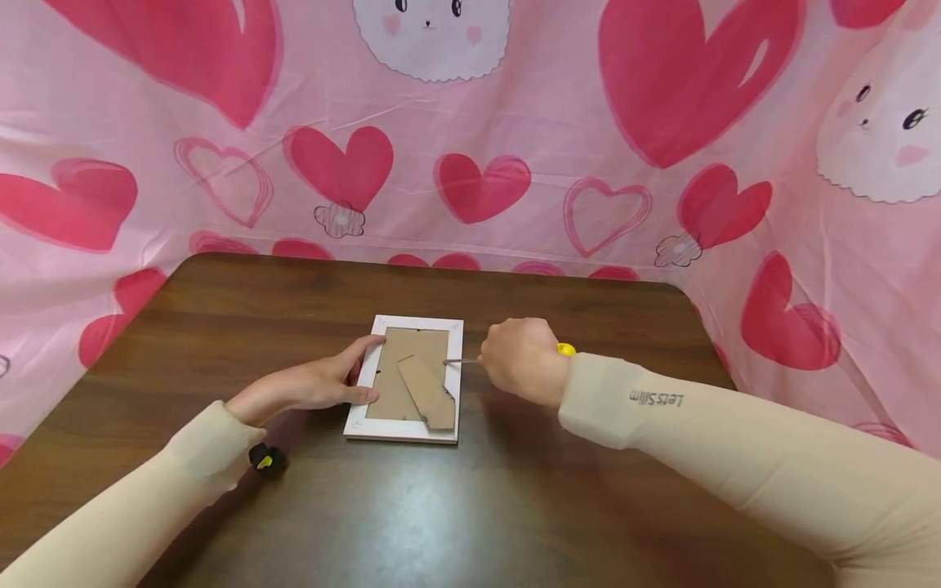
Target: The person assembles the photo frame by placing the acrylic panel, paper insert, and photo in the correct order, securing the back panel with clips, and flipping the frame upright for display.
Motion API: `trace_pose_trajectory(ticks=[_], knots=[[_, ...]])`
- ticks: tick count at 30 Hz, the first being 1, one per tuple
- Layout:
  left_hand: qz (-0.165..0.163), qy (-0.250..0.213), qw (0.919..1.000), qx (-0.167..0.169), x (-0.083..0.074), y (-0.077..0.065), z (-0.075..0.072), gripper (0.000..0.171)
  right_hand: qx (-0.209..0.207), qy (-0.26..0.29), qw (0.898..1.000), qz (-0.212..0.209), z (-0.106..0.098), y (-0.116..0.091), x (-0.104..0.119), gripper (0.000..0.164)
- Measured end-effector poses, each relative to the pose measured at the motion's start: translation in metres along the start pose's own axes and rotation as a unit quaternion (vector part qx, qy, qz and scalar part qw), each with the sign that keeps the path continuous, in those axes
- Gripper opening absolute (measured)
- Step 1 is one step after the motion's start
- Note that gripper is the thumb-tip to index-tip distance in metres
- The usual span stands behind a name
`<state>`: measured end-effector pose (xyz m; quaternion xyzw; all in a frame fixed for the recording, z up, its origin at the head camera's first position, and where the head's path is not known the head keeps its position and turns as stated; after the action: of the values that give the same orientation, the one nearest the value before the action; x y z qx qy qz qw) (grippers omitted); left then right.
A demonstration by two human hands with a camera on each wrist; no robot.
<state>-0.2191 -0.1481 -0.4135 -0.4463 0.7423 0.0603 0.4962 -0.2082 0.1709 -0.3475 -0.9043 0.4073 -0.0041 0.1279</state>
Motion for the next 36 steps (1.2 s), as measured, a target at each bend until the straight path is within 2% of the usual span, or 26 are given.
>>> trace_pose_trajectory(ticks=[1, 2, 3, 6, 12, 16, 21, 25, 31, 36], knots=[[0.002, 0.002, 1.0, -0.001, -0.001, 0.0, -0.001, 0.097, 0.036, -0.085, 0.994, 0.05, -0.022, -0.004, 0.013, 0.055], [0.003, 0.002, 1.0, -0.002, -0.001, 0.001, -0.002, 0.097, 0.049, -0.093, 0.993, 0.058, -0.027, -0.003, 0.015, 0.055], [0.005, 0.005, 1.0, -0.003, -0.002, 0.001, -0.003, 0.096, 0.082, -0.161, 0.979, 0.094, -0.038, -0.002, 0.022, 0.057], [0.005, 0.008, 0.9999, -0.007, -0.004, 0.001, -0.005, 0.096, 0.101, -0.168, 0.975, 0.107, -0.053, -0.002, 0.03, 0.054], [0.006, 0.012, 0.9998, -0.012, -0.008, -0.003, -0.009, 0.096, 0.087, -0.191, 0.972, 0.102, -0.059, 0.001, 0.035, 0.05], [0.0, 0.021, 0.9997, -0.012, -0.005, -0.004, -0.011, 0.097, 0.09, -0.16, 0.977, 0.11, -0.054, 0.001, 0.032, 0.049], [-0.005, 0.02, 0.9998, -0.004, 0.0, -0.002, -0.008, 0.1, 0.094, -0.054, 0.984, 0.14, -0.036, -0.009, 0.016, 0.052], [-0.004, 0.01, 0.9999, -0.001, 0.0, -0.003, -0.003, 0.1, 0.081, -0.005, 0.985, 0.151, -0.021, -0.014, 0.0, 0.051], [-0.007, -0.006, 1.0, -0.002, -0.002, -0.007, 0.003, 0.099, 0.08, -0.004, 0.988, 0.135, -0.013, -0.012, -0.014, 0.054], [0.007, 0.009, 0.9999, 0.003, -0.003, -0.006, 0.002, 0.099, 0.068, 0.004, 0.99, 0.125, -0.016, -0.007, -0.022, 0.058]])
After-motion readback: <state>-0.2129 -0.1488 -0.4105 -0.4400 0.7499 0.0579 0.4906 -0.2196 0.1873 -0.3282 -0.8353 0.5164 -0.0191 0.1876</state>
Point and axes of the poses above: each hand's wrist, its own y-axis towards the middle knuckle, its own z-axis out of the palm, x = y × z, the point moved 1 cm from there along y, towards the middle knuckle, and after that the axes turned 4 degrees about x, right-handed, at the moved point
